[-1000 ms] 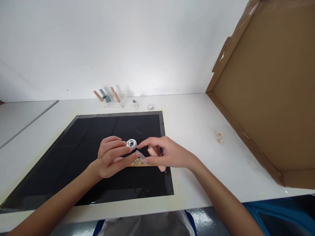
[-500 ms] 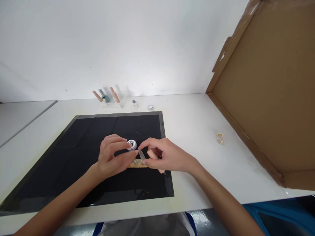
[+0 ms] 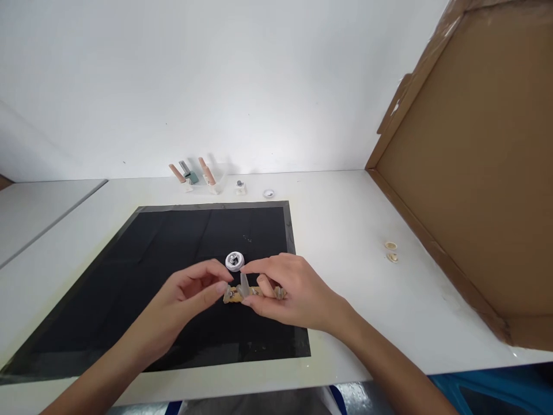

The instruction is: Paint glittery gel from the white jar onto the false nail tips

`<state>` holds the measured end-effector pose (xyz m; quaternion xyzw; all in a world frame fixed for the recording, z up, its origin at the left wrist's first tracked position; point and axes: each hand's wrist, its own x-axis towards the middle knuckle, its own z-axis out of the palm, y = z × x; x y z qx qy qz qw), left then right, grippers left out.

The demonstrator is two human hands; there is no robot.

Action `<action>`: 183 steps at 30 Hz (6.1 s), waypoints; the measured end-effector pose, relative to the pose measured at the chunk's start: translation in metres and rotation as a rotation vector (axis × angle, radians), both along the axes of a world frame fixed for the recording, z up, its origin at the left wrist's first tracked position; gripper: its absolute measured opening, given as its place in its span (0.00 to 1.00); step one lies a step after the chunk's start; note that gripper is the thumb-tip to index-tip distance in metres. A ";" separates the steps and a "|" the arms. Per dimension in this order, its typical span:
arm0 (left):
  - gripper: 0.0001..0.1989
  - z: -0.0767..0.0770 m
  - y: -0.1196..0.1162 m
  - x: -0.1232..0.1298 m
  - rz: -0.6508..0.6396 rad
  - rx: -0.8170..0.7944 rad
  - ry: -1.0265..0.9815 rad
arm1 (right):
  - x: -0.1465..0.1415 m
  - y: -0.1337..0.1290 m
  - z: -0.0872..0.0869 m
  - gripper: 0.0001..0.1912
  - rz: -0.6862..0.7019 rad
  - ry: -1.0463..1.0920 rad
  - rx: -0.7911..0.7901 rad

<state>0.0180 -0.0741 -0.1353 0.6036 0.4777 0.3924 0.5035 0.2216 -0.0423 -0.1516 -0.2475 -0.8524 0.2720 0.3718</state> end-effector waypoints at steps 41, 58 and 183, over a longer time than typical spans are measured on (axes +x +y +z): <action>0.14 -0.042 0.039 -0.076 0.103 -0.622 -0.798 | -0.053 0.059 -0.002 0.10 -0.325 0.243 -0.720; 0.13 -0.048 0.042 -0.076 0.108 -0.724 -0.796 | -0.066 0.049 -0.026 0.12 -0.127 -0.027 -0.026; 0.04 -0.057 -0.009 0.026 0.374 0.641 0.765 | -0.027 0.082 -0.009 0.05 0.407 -0.521 -0.904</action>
